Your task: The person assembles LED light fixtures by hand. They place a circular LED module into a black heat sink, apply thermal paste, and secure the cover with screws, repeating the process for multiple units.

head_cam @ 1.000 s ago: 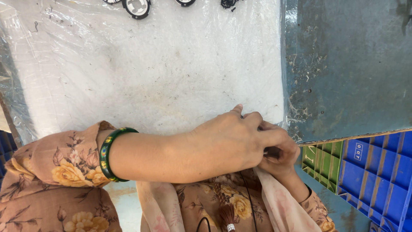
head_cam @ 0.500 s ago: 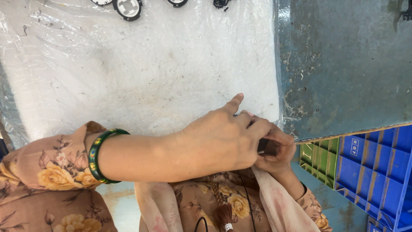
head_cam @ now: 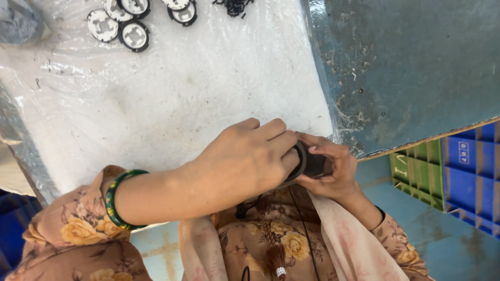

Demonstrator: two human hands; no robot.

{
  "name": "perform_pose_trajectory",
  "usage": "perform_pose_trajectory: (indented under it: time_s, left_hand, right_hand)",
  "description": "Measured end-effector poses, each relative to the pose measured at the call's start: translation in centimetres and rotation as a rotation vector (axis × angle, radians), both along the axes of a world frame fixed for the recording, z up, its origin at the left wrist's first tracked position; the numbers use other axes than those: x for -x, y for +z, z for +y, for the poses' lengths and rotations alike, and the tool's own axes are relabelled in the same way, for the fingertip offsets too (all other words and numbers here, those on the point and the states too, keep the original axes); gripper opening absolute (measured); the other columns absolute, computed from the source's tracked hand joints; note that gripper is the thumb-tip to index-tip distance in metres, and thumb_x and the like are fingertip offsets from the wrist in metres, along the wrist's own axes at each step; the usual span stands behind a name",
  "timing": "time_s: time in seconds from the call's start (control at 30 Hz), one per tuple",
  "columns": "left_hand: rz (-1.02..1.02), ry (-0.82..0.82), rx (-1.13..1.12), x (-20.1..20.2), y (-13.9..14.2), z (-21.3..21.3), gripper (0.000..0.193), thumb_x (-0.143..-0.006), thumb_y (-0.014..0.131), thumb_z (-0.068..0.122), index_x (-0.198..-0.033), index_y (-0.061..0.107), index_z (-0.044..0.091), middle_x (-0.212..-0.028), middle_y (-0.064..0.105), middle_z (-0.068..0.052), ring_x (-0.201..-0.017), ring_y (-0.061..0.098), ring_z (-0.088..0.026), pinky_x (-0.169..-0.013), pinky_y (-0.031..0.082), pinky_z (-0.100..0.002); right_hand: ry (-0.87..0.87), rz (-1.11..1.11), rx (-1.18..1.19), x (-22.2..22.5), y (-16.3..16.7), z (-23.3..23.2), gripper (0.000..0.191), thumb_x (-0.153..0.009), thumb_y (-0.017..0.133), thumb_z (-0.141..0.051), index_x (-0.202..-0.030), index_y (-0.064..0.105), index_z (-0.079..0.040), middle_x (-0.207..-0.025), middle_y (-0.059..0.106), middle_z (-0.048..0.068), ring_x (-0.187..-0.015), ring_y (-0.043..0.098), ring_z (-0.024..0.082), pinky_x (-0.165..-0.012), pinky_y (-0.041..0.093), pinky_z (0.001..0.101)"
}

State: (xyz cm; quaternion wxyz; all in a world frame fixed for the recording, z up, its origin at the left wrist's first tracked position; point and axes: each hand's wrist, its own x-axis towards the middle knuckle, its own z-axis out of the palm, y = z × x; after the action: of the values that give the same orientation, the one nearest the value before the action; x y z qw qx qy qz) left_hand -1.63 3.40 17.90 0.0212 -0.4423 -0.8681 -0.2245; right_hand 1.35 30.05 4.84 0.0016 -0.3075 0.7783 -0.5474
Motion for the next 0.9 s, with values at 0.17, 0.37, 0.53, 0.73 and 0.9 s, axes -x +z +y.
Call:
perform_pose_trajectory:
  time_s: [0.17, 0.37, 0.53, 0.73, 0.9]
  left_hand:
    - [0.007, 0.017, 0.010, -0.4, 0.5, 0.2, 0.019, -0.077, 0.066, 0.017, -0.094, 0.069, 0.009, -0.095, 0.061, -0.003, -0.097, 0.060, -0.020, -0.070, 0.050, -0.033]
    - [-0.032, 0.015, 0.046, -0.3, 0.5, 0.3, 0.014, -0.082, 0.064, 0.020, -0.093, 0.068, 0.013, -0.096, 0.060, -0.002, -0.094, 0.059, -0.019, -0.069, 0.047, -0.035]
    - [0.015, 0.041, 0.117, -0.8, 0.5, 0.6, 0.014, -0.084, 0.064, 0.020, -0.094, 0.068, 0.012, -0.096, 0.061, -0.002, -0.092, 0.060, -0.019, -0.071, 0.047, -0.035]
    - [0.057, 0.109, 0.122, -1.2, 0.2, 0.8, 0.021, -0.082, 0.064, 0.019, -0.098, 0.070, 0.006, -0.107, 0.067, -0.006, -0.091, 0.062, -0.018, -0.069, 0.046, -0.034]
    - [0.064, 0.129, 0.126, -1.4, 0.1, 0.9, 0.023, -0.083, 0.064, 0.020, -0.100, 0.070, 0.006, -0.102, 0.065, -0.004, -0.090, 0.061, -0.018, -0.066, 0.046, -0.034]
  right_hand:
    - [0.028, 0.014, 0.012, 0.5, 1.1, -0.6, 0.069, -0.078, 0.091, -0.022, -0.122, 0.040, -0.008, -0.132, 0.065, 0.030, -0.121, 0.071, 0.035, -0.097, 0.061, 0.0383]
    - [-0.001, 0.061, -0.050, 0.5, 1.6, -0.9, 0.068, -0.077, 0.092, -0.023, -0.121, 0.042, -0.009, -0.129, 0.067, 0.025, -0.114, 0.074, 0.032, -0.091, 0.061, 0.0345]
    - [0.010, 0.075, -0.034, 0.6, 1.6, -1.0, 0.067, -0.077, 0.092, -0.022, -0.121, 0.043, -0.010, -0.129, 0.067, 0.025, -0.112, 0.074, 0.031, -0.091, 0.060, 0.0345]
    - [0.005, 0.097, -0.045, 0.7, 1.7, -1.2, 0.068, -0.076, 0.093, -0.025, -0.120, 0.043, -0.009, -0.128, 0.068, 0.025, -0.111, 0.074, 0.031, -0.088, 0.061, 0.0337]
    - [0.032, 0.082, -0.001, 0.9, 1.8, -1.3, 0.067, -0.079, 0.090, -0.024, -0.121, 0.041, -0.009, -0.131, 0.066, 0.027, -0.117, 0.072, 0.035, -0.094, 0.061, 0.0370]
